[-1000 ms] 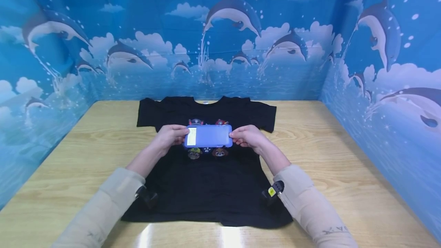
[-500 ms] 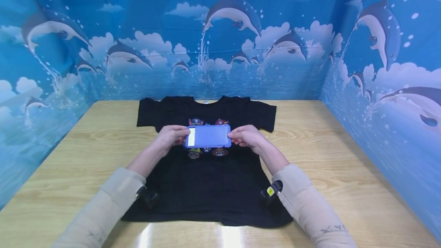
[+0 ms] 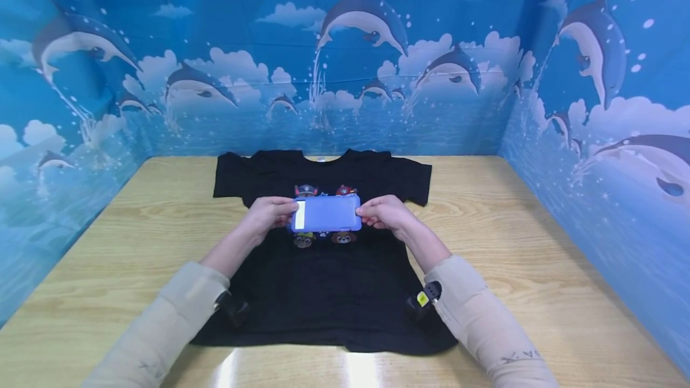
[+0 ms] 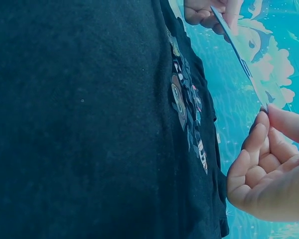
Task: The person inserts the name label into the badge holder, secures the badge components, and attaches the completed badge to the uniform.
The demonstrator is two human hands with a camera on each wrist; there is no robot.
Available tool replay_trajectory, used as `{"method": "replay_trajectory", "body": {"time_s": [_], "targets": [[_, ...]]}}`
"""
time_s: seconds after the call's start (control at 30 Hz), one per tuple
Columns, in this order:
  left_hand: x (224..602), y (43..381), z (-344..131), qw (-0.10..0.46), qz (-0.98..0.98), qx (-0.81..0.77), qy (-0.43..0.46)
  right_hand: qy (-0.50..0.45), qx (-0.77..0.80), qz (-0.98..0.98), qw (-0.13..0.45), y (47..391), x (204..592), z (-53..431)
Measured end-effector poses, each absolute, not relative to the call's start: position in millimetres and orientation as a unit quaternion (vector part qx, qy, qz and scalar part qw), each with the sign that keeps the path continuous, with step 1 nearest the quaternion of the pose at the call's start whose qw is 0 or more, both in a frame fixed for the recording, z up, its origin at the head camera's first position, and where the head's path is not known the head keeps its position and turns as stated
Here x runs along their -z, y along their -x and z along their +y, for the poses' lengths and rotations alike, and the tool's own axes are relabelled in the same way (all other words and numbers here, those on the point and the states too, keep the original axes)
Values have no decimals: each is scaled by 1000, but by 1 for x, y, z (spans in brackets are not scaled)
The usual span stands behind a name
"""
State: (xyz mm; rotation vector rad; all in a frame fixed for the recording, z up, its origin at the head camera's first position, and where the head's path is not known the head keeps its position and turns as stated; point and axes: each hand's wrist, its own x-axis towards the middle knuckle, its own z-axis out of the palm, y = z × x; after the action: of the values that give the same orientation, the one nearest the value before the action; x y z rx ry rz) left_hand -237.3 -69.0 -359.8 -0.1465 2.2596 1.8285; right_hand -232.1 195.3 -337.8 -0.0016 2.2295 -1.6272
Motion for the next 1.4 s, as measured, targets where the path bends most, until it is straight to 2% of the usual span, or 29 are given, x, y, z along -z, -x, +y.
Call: {"method": "replay_trajectory", "body": {"time_s": [0.33, 0.7, 1.07, 1.4], "targets": [[362, 237, -69, 98, 767, -632, 42, 22, 602, 771, 206, 232, 336, 197], [360, 236, -69, 90, 778, -620, 42, -2, 590, 782, 202, 233, 337, 193], [358, 235, -68, 89, 787, -610, 32, -16, 560, 810, 170, 233, 337, 193], [356, 232, -67, 89, 795, -600, 25, -19, 559, 812, 167, 232, 339, 191]]}}
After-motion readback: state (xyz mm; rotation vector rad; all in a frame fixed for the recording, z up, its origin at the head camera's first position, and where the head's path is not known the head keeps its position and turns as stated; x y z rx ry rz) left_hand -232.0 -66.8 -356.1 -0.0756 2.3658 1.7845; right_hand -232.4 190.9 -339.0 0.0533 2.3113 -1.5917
